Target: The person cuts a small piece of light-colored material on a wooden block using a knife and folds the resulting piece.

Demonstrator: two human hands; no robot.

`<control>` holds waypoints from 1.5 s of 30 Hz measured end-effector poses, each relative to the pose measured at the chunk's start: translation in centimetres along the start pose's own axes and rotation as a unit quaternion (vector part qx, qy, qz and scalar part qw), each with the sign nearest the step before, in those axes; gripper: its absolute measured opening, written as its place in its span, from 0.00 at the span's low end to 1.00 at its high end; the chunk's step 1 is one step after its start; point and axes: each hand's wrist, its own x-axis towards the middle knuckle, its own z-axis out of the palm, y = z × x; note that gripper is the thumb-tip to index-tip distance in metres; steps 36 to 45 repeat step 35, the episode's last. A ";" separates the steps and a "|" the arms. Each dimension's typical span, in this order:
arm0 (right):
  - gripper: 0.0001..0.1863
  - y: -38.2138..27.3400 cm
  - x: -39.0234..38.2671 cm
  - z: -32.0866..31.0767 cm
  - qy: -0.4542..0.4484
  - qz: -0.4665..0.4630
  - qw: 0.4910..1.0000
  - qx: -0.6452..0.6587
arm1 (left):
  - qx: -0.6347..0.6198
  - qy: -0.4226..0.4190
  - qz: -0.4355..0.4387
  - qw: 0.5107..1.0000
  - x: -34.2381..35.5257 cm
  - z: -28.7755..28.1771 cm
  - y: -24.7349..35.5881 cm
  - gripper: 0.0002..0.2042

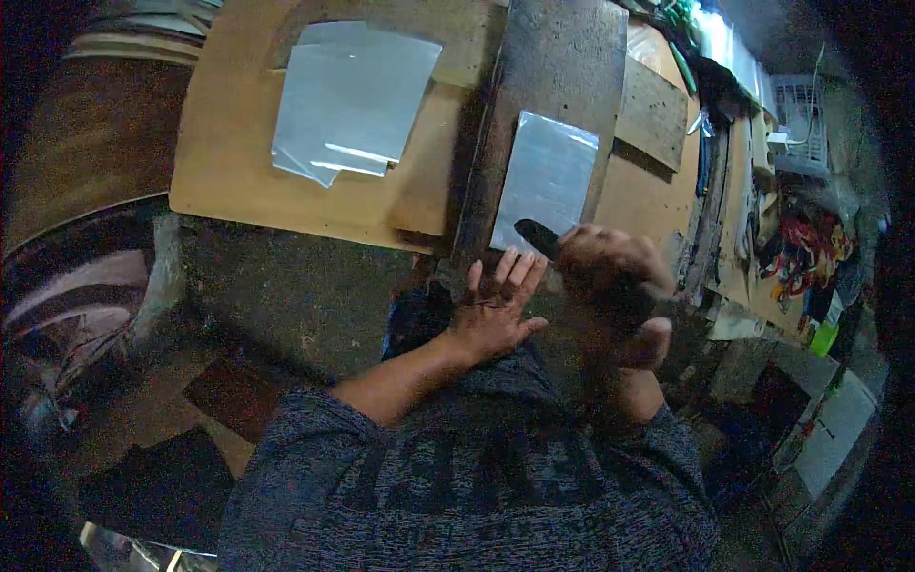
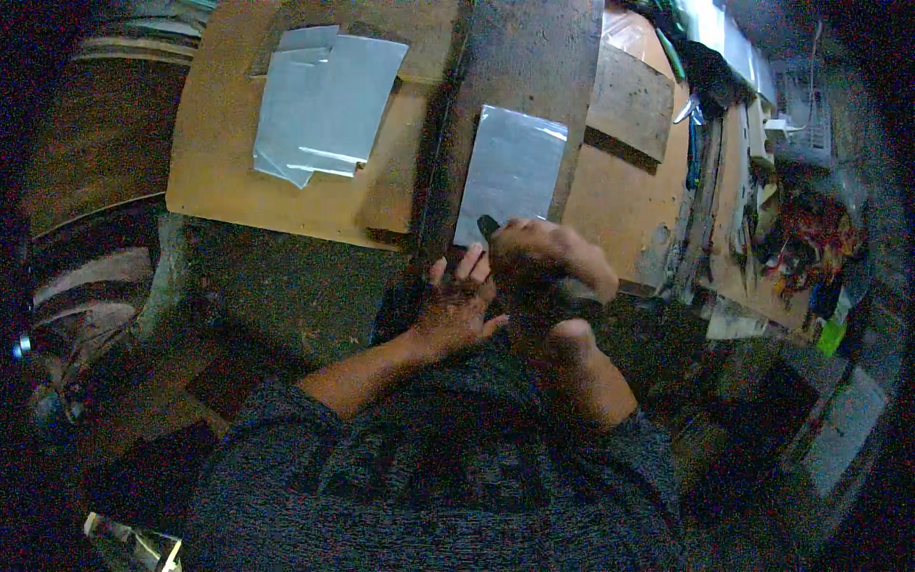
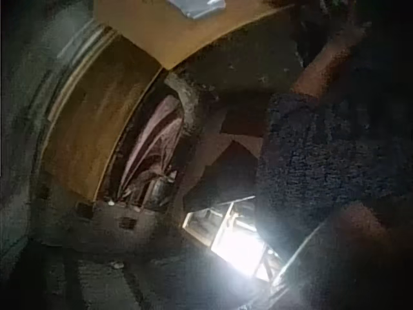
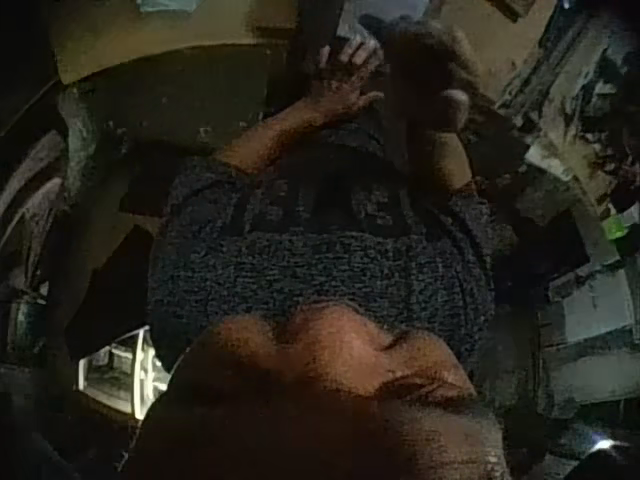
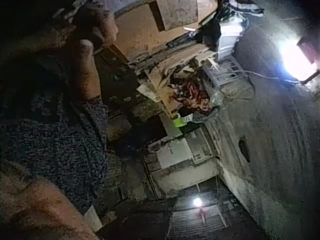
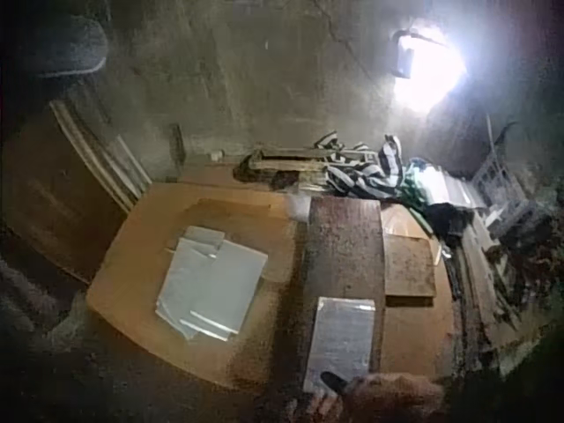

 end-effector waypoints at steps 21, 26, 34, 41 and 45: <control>0.30 3.1 10.9 2.1 0.011 -0.061 0.980 0.188 | 0.048 0.009 0.008 0.999 0.0 0.2 -0.3 0.41; 0.31 3.1 11.0 1.2 -0.148 -0.083 0.973 0.155 | 0.039 0.006 0.011 0.999 -0.1 0.3 -0.6 0.41; 0.34 2.5 7.2 0.9 -0.194 -0.064 0.975 0.083 | 0.009 -0.001 0.013 1.000 -0.1 0.2 -0.5 0.40; 0.34 2.4 7.2 0.9 -0.195 -0.064 0.975 0.083 | 0.023 0.007 0.013 1.000 -0.1 0.2 -0.5 0.40; 0.34 2.4 7.2 0.9 -0.195 -0.064 0.975 0.083 | 0.023 0.007 0.013 1.000 -0.1 0.2 -0.5 0.40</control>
